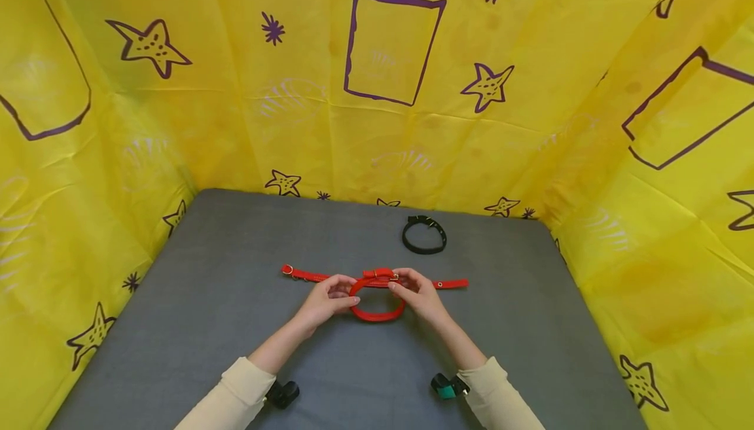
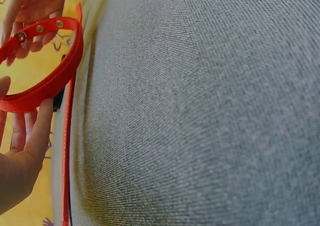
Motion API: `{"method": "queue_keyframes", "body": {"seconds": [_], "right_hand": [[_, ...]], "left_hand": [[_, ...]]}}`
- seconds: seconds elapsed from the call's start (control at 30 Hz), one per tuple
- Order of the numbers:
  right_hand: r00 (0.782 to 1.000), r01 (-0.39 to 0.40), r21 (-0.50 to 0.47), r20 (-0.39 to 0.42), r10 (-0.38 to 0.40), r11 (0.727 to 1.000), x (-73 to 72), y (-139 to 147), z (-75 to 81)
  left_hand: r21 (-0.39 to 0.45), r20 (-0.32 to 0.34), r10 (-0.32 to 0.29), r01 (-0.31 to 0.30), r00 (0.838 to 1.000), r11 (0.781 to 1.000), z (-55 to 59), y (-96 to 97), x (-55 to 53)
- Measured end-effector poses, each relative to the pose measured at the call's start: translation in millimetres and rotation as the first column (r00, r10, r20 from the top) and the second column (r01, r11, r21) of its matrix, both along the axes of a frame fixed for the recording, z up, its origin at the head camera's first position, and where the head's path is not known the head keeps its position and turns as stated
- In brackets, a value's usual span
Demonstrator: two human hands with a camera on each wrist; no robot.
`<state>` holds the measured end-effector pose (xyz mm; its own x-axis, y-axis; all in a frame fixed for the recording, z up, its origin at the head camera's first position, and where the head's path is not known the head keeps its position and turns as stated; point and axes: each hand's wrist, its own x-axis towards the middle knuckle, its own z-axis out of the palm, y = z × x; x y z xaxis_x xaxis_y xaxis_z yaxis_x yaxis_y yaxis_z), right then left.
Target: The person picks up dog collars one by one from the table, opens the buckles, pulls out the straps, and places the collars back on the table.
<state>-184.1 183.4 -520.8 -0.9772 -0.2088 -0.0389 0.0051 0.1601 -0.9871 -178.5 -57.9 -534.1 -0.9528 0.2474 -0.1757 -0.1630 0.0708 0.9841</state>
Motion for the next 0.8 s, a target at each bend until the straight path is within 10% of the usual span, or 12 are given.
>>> {"method": "queue_keyframes", "body": {"seconds": [0.2,0.8], "right_hand": [[0.999,-0.024,0.041,-0.039,0.026,0.999,11.7,-4.0,23.1],[0.994,-0.067,0.096,-0.084,0.075,0.993,20.1,-6.1,25.1]], "left_hand": [[-0.036,-0.037,-0.007,0.005,0.999,0.999,-1.0,-2.1,3.6],[-0.134,-0.125,-0.058,0.042,0.99,0.99,2.0,-8.3,7.6]]}}
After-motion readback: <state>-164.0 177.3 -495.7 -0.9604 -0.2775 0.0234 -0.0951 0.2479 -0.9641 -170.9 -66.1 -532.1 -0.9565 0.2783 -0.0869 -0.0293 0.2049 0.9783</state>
